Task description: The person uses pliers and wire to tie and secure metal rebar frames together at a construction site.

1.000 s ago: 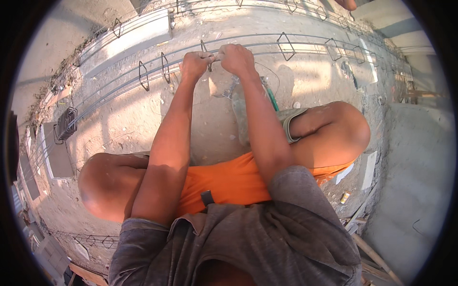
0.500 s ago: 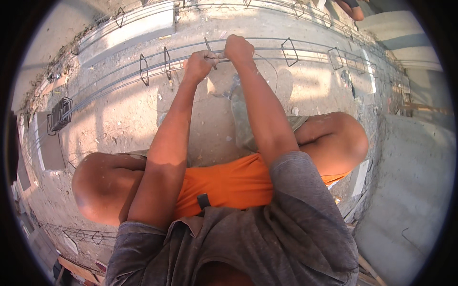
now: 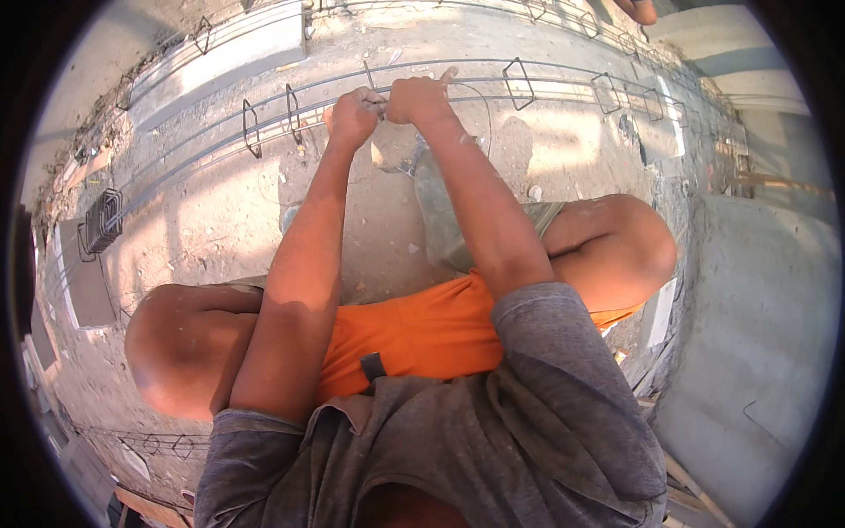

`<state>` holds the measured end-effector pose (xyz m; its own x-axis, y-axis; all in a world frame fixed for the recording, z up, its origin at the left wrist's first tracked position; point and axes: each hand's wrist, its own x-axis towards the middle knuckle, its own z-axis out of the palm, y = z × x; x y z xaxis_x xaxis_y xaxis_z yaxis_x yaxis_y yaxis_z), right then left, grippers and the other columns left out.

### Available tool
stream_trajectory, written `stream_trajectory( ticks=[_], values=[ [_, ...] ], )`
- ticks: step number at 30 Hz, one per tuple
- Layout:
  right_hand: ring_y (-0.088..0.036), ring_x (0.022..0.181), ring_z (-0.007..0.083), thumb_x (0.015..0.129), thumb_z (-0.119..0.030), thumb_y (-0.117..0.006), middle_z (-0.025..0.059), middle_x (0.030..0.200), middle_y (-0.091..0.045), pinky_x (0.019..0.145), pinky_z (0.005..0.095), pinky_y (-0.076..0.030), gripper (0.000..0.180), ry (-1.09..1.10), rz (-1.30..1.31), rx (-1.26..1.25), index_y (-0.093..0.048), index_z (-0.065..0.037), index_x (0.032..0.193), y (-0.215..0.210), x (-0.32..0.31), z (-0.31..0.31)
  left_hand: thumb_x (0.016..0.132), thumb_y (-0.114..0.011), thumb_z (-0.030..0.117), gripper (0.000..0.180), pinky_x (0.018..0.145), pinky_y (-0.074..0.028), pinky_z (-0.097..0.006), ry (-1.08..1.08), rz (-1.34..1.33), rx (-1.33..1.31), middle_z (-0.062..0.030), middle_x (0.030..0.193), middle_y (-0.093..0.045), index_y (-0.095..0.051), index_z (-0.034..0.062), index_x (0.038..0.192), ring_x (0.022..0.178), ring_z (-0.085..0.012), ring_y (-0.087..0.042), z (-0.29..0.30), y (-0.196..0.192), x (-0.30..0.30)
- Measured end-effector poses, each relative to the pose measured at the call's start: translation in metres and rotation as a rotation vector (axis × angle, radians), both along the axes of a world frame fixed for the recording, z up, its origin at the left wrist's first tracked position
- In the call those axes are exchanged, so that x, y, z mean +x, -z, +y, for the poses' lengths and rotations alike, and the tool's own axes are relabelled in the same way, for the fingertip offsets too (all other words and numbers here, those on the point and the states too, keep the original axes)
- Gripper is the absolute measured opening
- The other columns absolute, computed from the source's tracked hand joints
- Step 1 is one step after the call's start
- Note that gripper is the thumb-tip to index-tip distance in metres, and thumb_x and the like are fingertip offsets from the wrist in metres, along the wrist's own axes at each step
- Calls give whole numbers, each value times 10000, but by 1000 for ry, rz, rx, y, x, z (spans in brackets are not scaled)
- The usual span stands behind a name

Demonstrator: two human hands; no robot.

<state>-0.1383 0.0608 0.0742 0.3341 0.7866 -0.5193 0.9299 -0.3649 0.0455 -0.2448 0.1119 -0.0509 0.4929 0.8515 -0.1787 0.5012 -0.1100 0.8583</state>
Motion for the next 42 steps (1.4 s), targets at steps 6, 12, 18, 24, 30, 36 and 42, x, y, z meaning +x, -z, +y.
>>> stream_trajectory(
  ticks=[6,12,18,24,30,36,42],
  values=[
    [-435,1348,368,887,-204,-567,145,1364,-578,1110,736,-150,372,37,116,-44,-657,-97,1232,36,24,-16,809,-723,177,183,706,-498,-317,39,-53,75,-81,829,-736,-706,47,937,751,-173,-684,-6,-5,8],
    [-474,1296,343,856,-93,-551,169,1272,-578,1120,657,-224,333,63,107,405,-670,-87,1167,50,7,-47,809,-727,240,213,731,-497,-345,11,0,151,-83,836,-737,-710,64,928,793,-215,-694,-7,-17,2],
    [-535,1156,313,810,-81,-569,149,1115,-590,1064,570,-328,366,-62,-115,894,-609,-24,1169,102,-20,-91,819,-723,190,179,725,-505,-327,8,-14,137,-88,811,-732,-704,42,917,783,-192,-694,-12,-23,7],
    [-596,1095,380,828,-63,-531,196,1127,-639,967,541,-431,482,8,36,651,-533,-6,1307,99,-38,-87,826,-726,121,159,707,-509,-298,58,-68,52,-103,862,-737,-697,7,934,797,-181,-692,-3,-11,0],
    [-625,927,499,843,-38,-506,303,962,-659,816,540,-499,429,432,486,887,-556,-9,1268,112,-72,-94,862,-651,40,242,915,-502,-296,227,-269,-69,-140,1118,-708,-724,23,1092,1030,-230,-666,-4,-3,-9],
    [-643,879,481,832,-30,-525,303,869,-660,783,545,-500,252,281,424,703,-622,-9,1064,67,-58,-90,870,-627,33,271,1009,-448,-290,310,-96,118,-128,1253,-659,-747,75,1109,1189,-245,-589,-6,-4,-29],
    [-659,872,451,908,-185,-597,258,856,-679,746,538,-502,144,290,140,709,-613,-68,989,31,-18,-62,870,-646,59,248,927,-490,-300,289,-56,48,-121,1124,-717,-749,71,1096,1044,-223,-662,-6,-13,-23]
  ],
)
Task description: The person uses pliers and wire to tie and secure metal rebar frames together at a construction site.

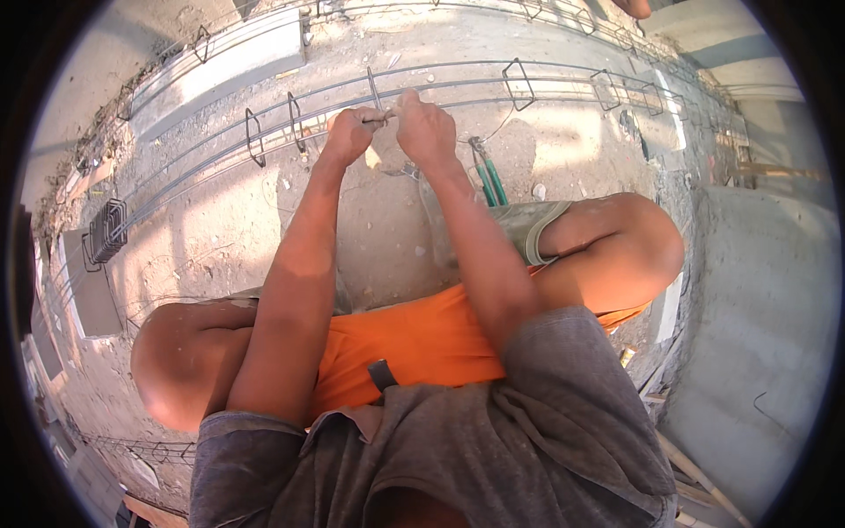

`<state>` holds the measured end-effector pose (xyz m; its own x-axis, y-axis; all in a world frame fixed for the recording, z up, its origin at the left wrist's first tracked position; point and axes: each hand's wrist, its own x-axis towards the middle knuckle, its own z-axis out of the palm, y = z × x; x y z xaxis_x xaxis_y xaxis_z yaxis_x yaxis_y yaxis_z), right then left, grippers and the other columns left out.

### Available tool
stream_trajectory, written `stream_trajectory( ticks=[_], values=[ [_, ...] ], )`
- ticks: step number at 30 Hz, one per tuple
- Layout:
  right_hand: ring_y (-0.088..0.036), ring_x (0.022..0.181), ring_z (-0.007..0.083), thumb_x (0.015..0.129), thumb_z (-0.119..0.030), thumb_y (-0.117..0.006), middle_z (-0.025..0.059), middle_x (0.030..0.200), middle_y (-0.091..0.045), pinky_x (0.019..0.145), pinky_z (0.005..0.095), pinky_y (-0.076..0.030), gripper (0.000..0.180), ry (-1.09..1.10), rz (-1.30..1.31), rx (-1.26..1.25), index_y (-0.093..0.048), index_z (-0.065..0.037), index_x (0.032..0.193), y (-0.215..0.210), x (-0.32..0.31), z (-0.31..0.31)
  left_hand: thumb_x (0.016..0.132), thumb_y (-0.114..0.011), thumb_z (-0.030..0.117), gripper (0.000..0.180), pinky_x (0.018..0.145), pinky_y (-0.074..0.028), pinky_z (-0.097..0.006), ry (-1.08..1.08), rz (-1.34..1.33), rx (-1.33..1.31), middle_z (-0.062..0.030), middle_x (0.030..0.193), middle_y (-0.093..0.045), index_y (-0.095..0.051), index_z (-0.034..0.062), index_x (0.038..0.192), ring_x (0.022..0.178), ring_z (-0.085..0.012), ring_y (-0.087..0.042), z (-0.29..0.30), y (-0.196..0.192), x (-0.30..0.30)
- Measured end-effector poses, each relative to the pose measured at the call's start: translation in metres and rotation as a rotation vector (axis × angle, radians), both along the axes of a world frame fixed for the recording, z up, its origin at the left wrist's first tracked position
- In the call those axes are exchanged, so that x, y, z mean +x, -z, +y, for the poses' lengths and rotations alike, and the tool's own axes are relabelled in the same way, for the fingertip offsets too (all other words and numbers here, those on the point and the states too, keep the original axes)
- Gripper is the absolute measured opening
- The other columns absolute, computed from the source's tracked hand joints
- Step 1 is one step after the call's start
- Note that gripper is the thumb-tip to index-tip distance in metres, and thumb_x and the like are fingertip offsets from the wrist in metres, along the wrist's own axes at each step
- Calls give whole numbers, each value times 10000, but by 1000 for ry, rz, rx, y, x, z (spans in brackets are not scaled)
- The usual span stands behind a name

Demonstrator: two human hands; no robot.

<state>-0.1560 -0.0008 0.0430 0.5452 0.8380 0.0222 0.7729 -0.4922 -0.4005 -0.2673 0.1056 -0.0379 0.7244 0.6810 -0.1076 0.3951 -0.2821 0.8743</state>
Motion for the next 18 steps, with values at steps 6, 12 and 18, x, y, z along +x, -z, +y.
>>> stream_trajectory(
  ticks=[6,12,18],
  values=[
    [-676,906,441,855,-69,-536,278,896,-683,804,521,-530,168,132,7,-83,-622,-14,989,20,12,2,849,-673,103,310,897,-500,-295,-53,-58,43,-118,1086,-736,-728,92,1154,979,-195,-682,-1,3,-1],
    [-700,889,401,764,12,-591,311,971,-673,755,467,-549,224,129,345,3,-640,52,979,81,-22,-26,842,-656,57,375,896,-498,-298,6,44,-76,-103,1076,-742,-711,120,1207,975,-180,-676,-8,-17,31],
    [-697,730,215,915,-74,-557,187,849,-705,632,321,-520,262,220,1302,82,-637,106,1087,9,-100,-61,855,-644,56,373,905,-490,-297,-76,62,-139,-93,1085,-740,-710,145,1212,974,-174,-679,15,-16,3]
  ],
)
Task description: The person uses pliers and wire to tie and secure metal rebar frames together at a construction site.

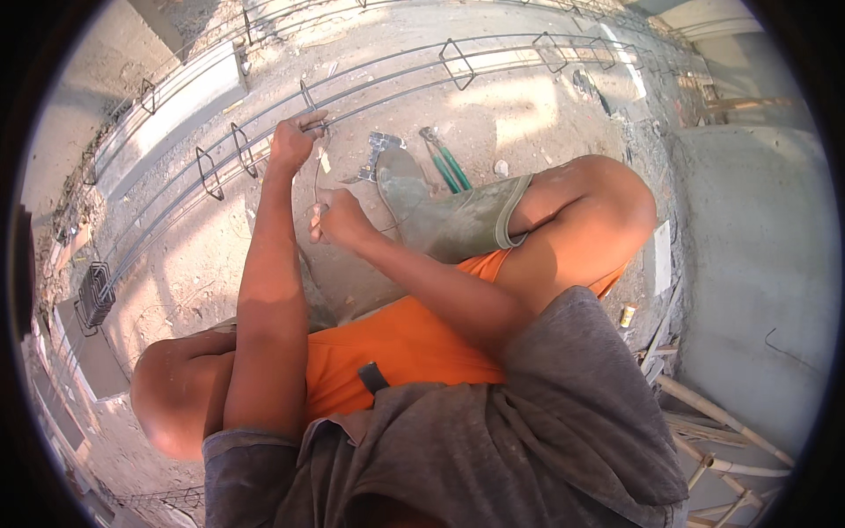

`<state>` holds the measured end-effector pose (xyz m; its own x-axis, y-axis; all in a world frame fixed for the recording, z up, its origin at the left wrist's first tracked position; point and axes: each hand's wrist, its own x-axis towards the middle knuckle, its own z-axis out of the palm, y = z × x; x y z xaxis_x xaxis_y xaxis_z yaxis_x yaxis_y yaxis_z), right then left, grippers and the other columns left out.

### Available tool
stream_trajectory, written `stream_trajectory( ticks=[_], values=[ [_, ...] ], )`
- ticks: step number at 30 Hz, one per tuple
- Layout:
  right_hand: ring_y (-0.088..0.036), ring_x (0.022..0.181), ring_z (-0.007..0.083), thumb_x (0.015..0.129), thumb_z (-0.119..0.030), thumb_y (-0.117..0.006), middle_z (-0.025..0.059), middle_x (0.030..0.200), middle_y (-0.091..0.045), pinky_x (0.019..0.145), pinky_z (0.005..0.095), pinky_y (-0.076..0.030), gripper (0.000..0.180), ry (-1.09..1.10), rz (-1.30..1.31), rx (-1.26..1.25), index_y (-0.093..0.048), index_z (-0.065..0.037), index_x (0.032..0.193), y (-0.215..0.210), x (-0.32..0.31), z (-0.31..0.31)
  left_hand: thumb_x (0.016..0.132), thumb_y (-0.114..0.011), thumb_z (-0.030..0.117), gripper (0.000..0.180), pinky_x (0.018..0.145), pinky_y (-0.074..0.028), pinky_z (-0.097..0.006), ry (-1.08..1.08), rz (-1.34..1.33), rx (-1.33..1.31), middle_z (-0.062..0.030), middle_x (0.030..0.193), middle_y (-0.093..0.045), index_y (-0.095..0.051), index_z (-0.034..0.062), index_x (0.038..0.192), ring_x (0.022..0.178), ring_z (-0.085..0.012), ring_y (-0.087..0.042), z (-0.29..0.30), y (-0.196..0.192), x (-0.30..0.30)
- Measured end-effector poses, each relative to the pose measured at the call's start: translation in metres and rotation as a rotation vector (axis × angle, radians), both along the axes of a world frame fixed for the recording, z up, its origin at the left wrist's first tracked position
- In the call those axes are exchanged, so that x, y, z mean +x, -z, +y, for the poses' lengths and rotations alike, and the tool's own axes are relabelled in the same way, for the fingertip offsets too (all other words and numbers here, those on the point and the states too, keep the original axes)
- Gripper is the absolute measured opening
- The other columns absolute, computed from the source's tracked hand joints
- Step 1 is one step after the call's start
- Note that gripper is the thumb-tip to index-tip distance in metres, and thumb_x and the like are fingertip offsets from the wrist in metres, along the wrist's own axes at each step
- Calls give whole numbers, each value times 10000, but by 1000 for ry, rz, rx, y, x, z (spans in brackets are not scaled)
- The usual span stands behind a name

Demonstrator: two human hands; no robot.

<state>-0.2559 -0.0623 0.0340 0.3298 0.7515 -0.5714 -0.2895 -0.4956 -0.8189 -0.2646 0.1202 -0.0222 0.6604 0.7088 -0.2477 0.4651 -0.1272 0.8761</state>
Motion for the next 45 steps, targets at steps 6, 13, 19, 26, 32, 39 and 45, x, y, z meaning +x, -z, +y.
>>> stream_trajectory(
  ticks=[6,13,19,26,32,39,45],
  values=[
    [-716,916,301,922,-290,-560,176,940,-729,760,435,-552,377,-28,-931,-262,-687,41,1052,37,188,-25,858,-625,136,360,934,-480,-298,45,-39,12,-87,1110,-736,-711,185,1204,1035,-185,-683,-4,-7,19],
    [-617,1192,334,742,-128,-775,156,1272,-651,984,534,-475,501,-453,-924,-1136,-656,-46,1222,75,212,-78,874,-571,53,386,974,-474,-290,47,15,71,-120,1168,-711,-660,62,1250,1083,-188,-666,-12,-23,5],
    [-614,1199,307,830,-193,-699,112,1298,-645,959,571,-470,403,-525,-941,-1111,-684,-119,1226,87,206,-60,855,-567,94,400,972,-468,-293,21,-8,85,-109,1163,-715,-674,111,1240,1083,-188,-669,-9,-24,0],
    [-610,1194,353,777,-258,-730,129,1261,-660,994,525,-464,459,-601,-954,-1046,-685,-96,1204,87,208,-59,810,-555,133,417,978,-450,-297,34,88,295,-95,1111,-733,-704,160,1198,1072,-212,-676,-12,-25,0],
    [-601,1187,389,795,-243,-676,287,1183,-643,991,483,-468,450,-90,-958,-843,-620,64,1118,91,209,-66,824,-567,147,398,967,-450,-295,20,40,254,-108,1095,-733,-702,151,1198,1062,-230,-673,-17,-16,10],
    [-690,745,286,770,-91,-619,213,843,-677,682,411,-538,241,-256,-620,-586,-602,89,929,-1,206,-40,870,-591,161,367,1088,-279,-459,34,63,371,-114,1163,-705,-679,194,1224,1144,-274,-622,-18,-6,0],
    [-678,709,283,780,-52,-603,145,753,-675,687,392,-532,133,-264,-630,-285,-648,56,843,-39,165,-47,873,-644,239,361,1075,-225,-486,50,61,361,-107,1168,-700,-669,220,1233,1148,-273,-609,-15,-5,1]
  ],
)
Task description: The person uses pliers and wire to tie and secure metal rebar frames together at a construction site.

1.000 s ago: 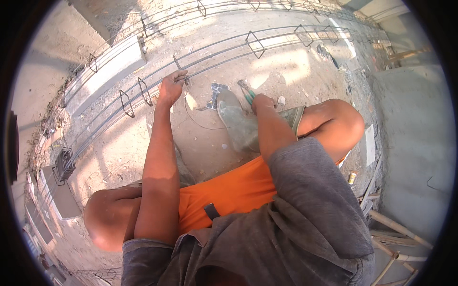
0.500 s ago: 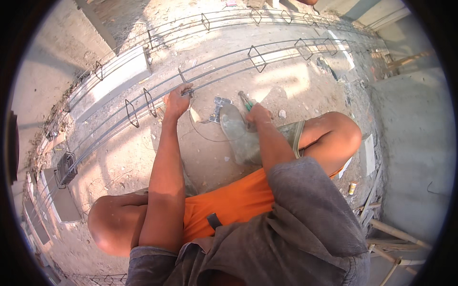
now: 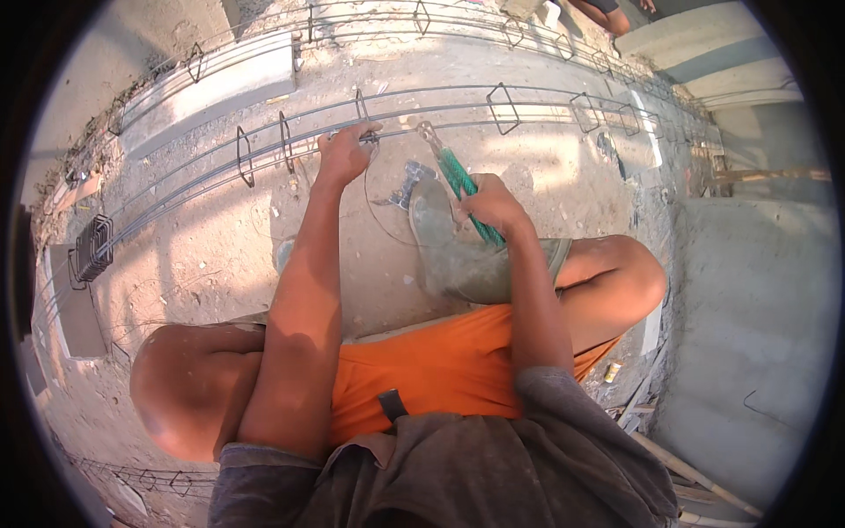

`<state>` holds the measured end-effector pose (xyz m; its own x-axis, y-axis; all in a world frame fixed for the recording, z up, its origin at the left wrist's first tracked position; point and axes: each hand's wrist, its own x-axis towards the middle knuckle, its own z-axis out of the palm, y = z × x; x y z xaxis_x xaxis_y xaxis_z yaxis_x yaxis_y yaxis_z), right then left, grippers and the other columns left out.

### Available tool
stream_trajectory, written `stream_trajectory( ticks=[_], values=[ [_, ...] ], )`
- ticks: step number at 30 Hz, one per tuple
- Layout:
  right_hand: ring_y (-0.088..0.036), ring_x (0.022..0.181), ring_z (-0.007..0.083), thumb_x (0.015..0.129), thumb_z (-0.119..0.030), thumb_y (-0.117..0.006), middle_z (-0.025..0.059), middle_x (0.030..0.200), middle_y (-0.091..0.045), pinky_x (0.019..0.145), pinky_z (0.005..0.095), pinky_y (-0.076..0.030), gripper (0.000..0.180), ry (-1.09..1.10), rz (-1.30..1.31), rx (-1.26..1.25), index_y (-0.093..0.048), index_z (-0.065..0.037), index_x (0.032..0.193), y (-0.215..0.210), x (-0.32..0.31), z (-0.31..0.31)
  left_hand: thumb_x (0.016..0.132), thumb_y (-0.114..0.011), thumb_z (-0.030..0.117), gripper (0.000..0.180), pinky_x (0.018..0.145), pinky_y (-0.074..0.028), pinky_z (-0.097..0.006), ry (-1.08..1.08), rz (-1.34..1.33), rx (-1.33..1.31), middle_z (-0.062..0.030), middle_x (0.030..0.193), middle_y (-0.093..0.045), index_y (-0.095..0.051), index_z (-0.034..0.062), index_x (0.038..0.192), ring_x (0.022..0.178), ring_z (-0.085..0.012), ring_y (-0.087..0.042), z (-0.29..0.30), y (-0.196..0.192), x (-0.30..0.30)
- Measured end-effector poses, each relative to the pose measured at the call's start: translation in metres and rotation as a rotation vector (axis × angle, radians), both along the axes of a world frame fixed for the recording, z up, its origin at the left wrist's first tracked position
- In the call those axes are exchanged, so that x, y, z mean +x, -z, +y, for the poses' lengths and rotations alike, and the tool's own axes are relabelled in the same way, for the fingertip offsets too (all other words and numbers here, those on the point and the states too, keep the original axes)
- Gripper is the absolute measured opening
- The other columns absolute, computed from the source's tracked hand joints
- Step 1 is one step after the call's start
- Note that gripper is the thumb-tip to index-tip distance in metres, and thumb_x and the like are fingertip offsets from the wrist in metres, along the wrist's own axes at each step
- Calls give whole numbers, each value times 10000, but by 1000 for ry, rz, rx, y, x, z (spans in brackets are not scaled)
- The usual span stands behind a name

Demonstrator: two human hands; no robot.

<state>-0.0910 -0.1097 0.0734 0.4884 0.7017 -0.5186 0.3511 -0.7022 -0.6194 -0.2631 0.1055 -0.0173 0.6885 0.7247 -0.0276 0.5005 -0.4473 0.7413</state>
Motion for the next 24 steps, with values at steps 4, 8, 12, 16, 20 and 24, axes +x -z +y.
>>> stream_trajectory(
  ticks=[4,8,12,16,20,24],
  values=[
    [-680,833,342,797,-50,-577,150,902,-695,804,463,-519,167,-162,-602,0,-677,1,920,-5,-28,19,847,-685,284,389,1076,-223,-485,6,-39,-12,-110,1178,-696,-670,220,1230,1158,-271,-604,-4,-7,1],
    [-604,1064,376,806,-54,-543,162,1153,-609,969,601,-417,257,-312,-883,-180,-681,-41,1024,-28,-53,33,826,-710,317,436,1075,-222,-485,21,2,-36,-114,1194,-690,-663,232,1251,1170,-276,-600,-4,-10,-1],
    [-552,1156,379,806,-55,-523,163,1250,-548,994,659,-358,355,-366,-956,-197,-679,-67,1125,-27,-61,32,814,-719,327,464,1062,-234,-479,17,-4,-15,-122,1185,-692,-660,244,1267,1163,-282,-604,-4,-5,1],
    [-556,1149,370,807,-62,-526,171,1222,-549,986,706,-340,310,-421,-939,-239,-679,-61,1076,-30,-67,36,807,-723,333,462,1045,-246,-477,13,10,-6,-121,1147,-705,-666,244,1257,1151,-282,-613,-6,-5,2],
    [-554,1145,391,814,-82,-530,189,1196,-548,977,720,-349,263,-466,-901,-314,-672,-24,1028,-39,-71,43,806,-723,343,442,1037,-250,-475,-4,-31,21,-114,1101,-716,-675,233,1232,1123,-278,-622,-7,-3,1],
    [-552,1127,444,836,-109,-531,215,1180,-554,957,728,-366,284,-448,-805,-377,-670,23,1046,-53,-80,52,810,-719,363,427,1027,-257,-476,-24,-49,61,-114,1075,-720,-681,228,1213,1095,-279,-628,-9,1,3]
  ],
)
